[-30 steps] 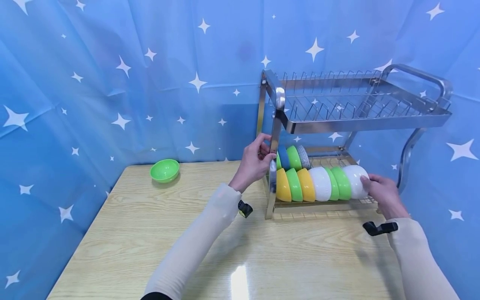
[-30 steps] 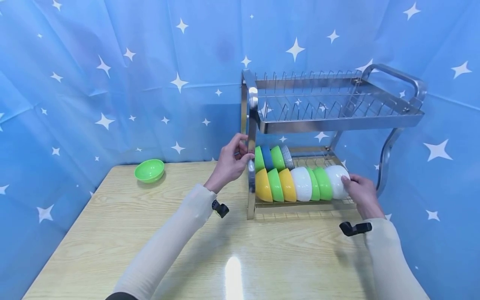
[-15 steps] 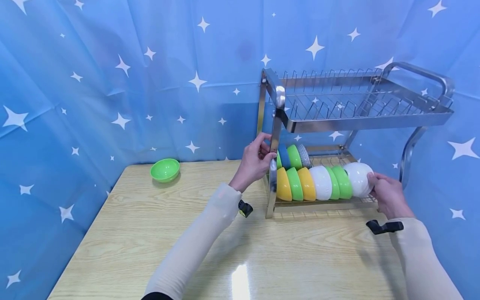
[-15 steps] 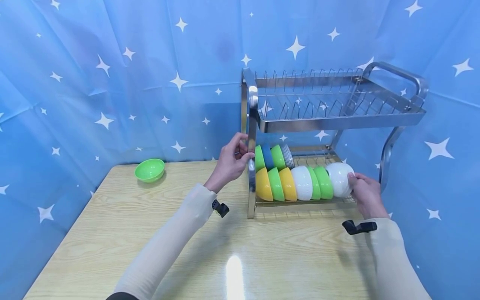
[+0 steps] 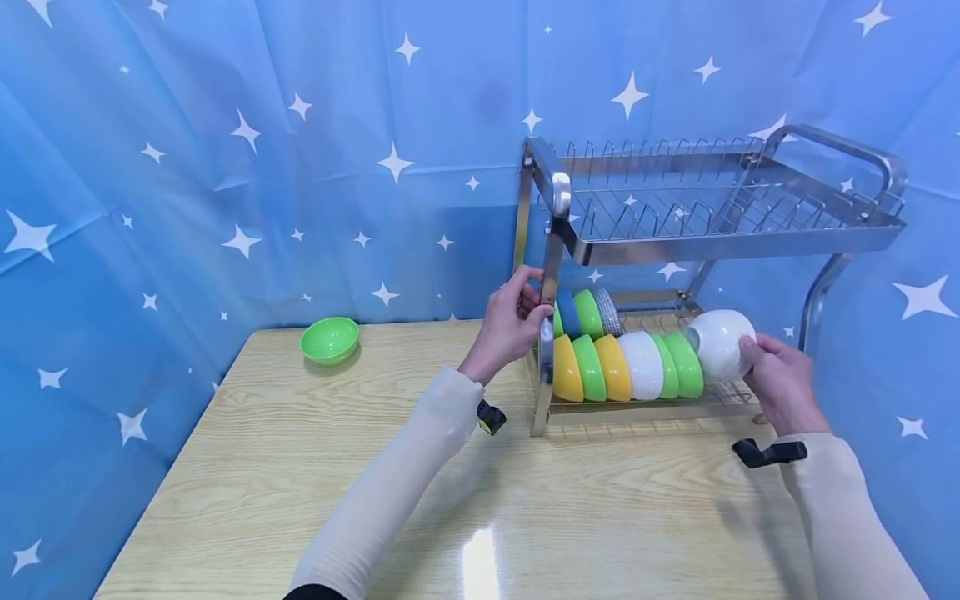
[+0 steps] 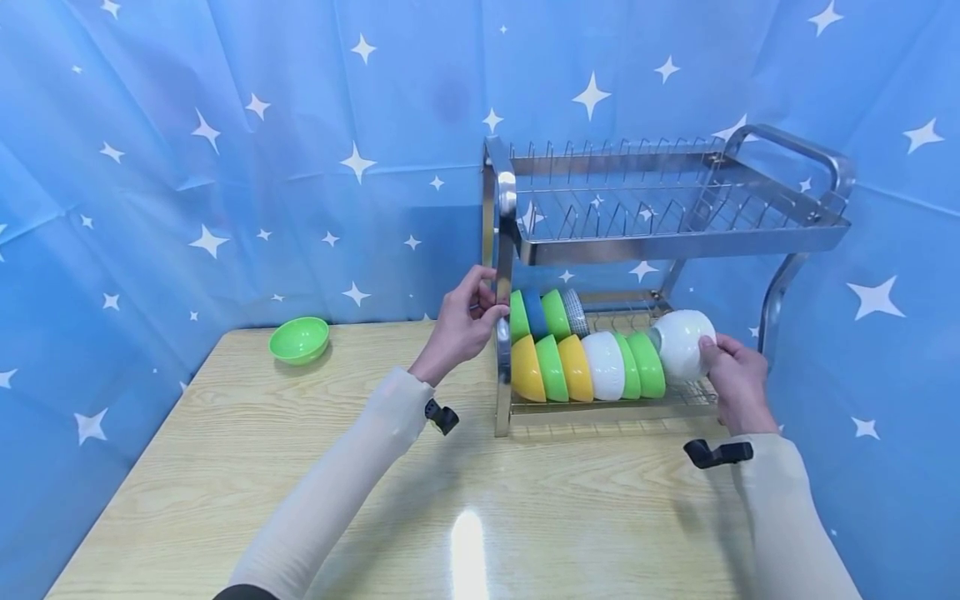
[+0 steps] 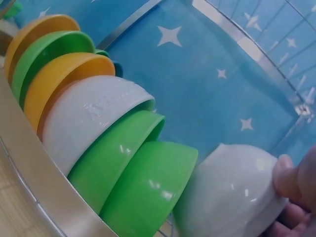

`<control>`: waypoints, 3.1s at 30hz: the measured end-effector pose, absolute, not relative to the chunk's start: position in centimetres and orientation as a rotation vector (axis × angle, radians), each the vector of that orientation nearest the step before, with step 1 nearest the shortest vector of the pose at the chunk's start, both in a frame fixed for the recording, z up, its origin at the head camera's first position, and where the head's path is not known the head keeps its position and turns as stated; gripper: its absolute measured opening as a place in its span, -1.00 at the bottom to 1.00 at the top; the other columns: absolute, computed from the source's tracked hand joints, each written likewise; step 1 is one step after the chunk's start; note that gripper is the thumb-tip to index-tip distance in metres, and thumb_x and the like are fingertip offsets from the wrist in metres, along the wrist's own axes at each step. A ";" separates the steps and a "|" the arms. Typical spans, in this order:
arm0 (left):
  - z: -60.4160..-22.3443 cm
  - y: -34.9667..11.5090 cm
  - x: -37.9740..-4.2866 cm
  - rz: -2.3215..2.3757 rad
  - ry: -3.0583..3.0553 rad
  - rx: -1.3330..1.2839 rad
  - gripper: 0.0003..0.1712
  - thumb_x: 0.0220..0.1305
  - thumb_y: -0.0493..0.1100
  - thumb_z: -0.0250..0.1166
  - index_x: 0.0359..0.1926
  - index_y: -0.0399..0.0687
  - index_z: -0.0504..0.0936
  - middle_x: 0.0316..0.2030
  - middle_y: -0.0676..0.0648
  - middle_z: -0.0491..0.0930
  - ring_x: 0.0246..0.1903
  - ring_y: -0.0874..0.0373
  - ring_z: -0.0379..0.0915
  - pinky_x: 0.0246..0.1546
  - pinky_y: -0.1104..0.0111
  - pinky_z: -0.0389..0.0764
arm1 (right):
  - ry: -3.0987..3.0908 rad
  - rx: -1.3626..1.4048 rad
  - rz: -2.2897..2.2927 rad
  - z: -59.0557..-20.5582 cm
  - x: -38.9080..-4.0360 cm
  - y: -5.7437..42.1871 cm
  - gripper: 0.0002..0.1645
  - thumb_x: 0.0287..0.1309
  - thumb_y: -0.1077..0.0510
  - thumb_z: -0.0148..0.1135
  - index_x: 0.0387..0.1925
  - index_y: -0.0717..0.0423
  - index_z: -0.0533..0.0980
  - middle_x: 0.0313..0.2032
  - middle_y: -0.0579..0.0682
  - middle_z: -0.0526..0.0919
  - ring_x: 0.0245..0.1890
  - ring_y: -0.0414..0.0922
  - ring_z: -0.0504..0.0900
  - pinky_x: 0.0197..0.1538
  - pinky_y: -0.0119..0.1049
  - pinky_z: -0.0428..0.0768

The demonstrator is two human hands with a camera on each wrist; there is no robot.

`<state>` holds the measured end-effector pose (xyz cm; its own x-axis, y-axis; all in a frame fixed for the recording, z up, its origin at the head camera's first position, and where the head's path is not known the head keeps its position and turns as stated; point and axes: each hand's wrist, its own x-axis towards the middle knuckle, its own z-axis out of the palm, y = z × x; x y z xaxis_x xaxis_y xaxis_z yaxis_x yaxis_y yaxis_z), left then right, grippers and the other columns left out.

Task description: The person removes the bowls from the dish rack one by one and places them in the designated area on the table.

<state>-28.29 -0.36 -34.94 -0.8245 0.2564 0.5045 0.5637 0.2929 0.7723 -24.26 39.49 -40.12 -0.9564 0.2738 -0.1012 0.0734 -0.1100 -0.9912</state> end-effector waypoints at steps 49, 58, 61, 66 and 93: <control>-35.3 -0.3 -28.0 -1.573 -2.266 -0.714 -0.62 0.41 -0.29 0.32 0.18 -0.01 0.48 -0.31 -0.10 0.57 -0.38 0.16 0.53 -0.30 0.48 0.62 | -2.128 0.786 0.677 -34.6 -19.6 27.2 -0.50 -0.25 0.53 0.57 -0.12 0.29 0.74 -0.28 0.17 0.82 -0.26 -0.51 0.59 -0.41 -0.65 0.37; -35.3 -0.8 -27.9 -1.627 -2.275 -0.736 -0.62 0.45 -0.22 0.28 0.23 -0.04 0.48 -0.22 -0.10 0.59 -0.28 0.15 0.53 -0.24 0.48 0.61 | -2.139 0.901 0.725 -33.5 -17.9 26.0 -0.41 -0.31 0.60 0.55 -0.10 0.22 0.76 -0.31 0.00 0.83 -0.20 -0.45 0.63 -0.17 -0.70 0.49; -34.8 -1.4 -27.6 -1.625 -2.296 -0.751 -0.57 0.47 -0.13 0.29 0.29 -0.02 0.50 -0.11 -0.08 0.61 -0.16 0.16 0.57 -0.14 0.45 0.66 | -2.143 0.951 0.723 -33.1 -17.4 25.6 -0.38 -0.32 0.62 0.54 -0.08 0.21 0.75 -0.30 -0.01 0.83 -0.23 -0.39 0.64 -0.22 -0.68 0.49; -33.8 -3.0 -26.7 -1.576 -2.270 -0.822 -0.49 0.45 0.02 0.30 0.34 0.05 0.50 0.05 -0.05 0.60 0.04 0.12 0.57 0.07 0.32 0.69 | -2.136 1.054 0.730 -32.5 -16.8 25.1 -0.68 0.11 0.33 0.48 -0.05 0.17 0.75 -0.28 0.03 0.83 -0.27 -0.32 0.66 -0.34 -0.61 0.45; -31.1 -9.6 -16.9 -0.543 -2.185 -1.546 -0.58 0.21 -0.13 0.52 0.08 -0.03 0.66 0.06 0.03 0.65 0.16 0.16 0.53 0.25 0.36 0.59 | -2.117 1.482 0.490 -31.4 -15.8 18.9 -0.81 0.20 0.14 0.47 -0.13 -0.02 0.77 -0.26 -0.17 0.82 -0.21 -0.20 0.77 -0.12 -0.17 0.79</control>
<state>-16.88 -9.63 -31.13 -0.3026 0.7889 0.5349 0.9475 0.3097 0.0793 -15.82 18.91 -31.41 -0.2782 -0.7577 0.5903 -0.9401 0.3410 -0.0053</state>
